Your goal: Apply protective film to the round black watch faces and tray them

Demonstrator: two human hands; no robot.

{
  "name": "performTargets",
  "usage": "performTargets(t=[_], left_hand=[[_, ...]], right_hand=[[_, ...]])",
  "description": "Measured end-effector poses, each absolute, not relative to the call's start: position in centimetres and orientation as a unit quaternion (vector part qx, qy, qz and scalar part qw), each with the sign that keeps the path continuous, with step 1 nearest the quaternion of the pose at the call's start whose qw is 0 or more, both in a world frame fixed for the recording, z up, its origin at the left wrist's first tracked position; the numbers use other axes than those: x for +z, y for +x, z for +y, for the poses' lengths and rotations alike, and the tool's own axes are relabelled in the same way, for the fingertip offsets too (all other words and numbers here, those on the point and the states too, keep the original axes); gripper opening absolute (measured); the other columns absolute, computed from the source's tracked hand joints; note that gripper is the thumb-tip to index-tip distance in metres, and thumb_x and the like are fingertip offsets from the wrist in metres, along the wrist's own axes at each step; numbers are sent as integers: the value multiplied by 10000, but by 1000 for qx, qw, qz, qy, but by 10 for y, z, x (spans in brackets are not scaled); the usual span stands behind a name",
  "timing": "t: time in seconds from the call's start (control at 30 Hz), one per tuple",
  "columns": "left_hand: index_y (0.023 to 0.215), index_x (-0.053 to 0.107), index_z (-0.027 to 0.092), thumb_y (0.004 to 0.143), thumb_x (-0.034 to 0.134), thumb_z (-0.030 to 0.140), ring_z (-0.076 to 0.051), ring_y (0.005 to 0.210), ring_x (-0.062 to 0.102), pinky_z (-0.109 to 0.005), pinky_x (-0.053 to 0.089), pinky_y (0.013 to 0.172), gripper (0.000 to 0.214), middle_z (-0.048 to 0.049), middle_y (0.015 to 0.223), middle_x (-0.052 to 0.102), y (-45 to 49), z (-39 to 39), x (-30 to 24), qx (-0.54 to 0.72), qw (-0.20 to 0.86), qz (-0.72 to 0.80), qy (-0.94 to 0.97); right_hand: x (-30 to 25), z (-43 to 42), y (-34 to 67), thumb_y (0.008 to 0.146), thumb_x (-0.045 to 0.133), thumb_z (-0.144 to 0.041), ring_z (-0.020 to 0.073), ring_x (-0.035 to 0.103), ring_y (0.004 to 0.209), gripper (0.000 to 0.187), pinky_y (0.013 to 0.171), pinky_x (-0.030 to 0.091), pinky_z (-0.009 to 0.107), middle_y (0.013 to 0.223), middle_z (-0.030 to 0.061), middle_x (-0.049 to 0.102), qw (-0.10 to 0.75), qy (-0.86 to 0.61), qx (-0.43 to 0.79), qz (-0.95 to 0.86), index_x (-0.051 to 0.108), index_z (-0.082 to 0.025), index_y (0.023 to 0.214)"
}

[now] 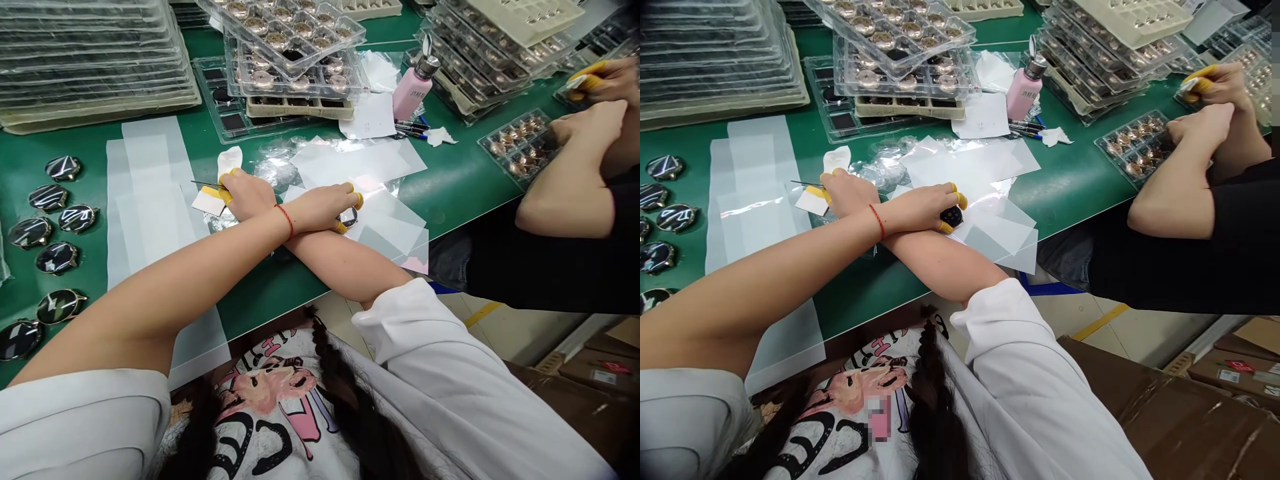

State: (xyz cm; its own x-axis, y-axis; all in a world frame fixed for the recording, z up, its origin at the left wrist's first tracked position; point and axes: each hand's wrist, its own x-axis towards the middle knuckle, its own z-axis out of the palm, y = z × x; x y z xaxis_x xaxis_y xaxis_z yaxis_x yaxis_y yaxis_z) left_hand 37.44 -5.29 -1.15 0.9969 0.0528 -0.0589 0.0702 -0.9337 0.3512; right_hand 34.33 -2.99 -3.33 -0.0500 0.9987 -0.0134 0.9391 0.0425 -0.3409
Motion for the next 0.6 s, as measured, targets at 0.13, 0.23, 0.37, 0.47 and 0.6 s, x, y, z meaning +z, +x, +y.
performTargets(t=[0.13, 0.23, 0.37, 0.47, 0.6], left_hand=[[1287, 544, 167, 856, 636, 232, -257, 1007, 609, -327, 412, 740, 445, -116, 1215, 566, 375, -52, -13, -20, 182, 27, 983], [1284, 552, 153, 856, 643, 223, -257, 994, 610, -327, 400, 722, 443, -121, 1217, 565, 375, -52, -12, -17, 171, 24, 985], [1304, 545, 160, 843, 636, 181, -264, 1011, 607, -330, 398, 732, 471, -123, 1242, 562, 374, -54, -9, -21, 144, 17, 989], [1312, 546, 162, 837, 626, 168, -267, 1002, 611, -336, 392, 719, 482, -127, 1241, 564, 374, -56, -7, -23, 132, 15, 991], [1310, 548, 172, 836, 617, 179, -264, 979, 613, -336, 393, 706, 479, -125, 1247, 563, 374, -56, -7, -22, 132, 10, 991]], right_hand=[[-34, -29, 344, 908, 382, -87, 222, 636, 1018, 371, 696, 467, 339, 1212, 81, 603, 115, -680, 131, -712, 576, -193, 1205], [-35, -28, 344, 917, 375, -93, 217, 636, 1020, 367, 705, 466, 336, 1215, 78, 605, 119, -678, 133, -713, 580, -195, 1204], [-35, -29, 345, 907, 384, -80, 214, 632, 1030, 374, 716, 465, 331, 1220, 79, 608, 123, -676, 135, -714, 586, -190, 1201], [-35, -29, 345, 914, 378, -86, 214, 633, 1019, 371, 707, 464, 329, 1219, 86, 609, 124, -676, 133, -714, 583, -186, 1206], [-35, -29, 345, 923, 377, -91, 216, 635, 1016, 364, 693, 457, 325, 1215, 84, 611, 124, -677, 129, -714, 584, -188, 1207]])
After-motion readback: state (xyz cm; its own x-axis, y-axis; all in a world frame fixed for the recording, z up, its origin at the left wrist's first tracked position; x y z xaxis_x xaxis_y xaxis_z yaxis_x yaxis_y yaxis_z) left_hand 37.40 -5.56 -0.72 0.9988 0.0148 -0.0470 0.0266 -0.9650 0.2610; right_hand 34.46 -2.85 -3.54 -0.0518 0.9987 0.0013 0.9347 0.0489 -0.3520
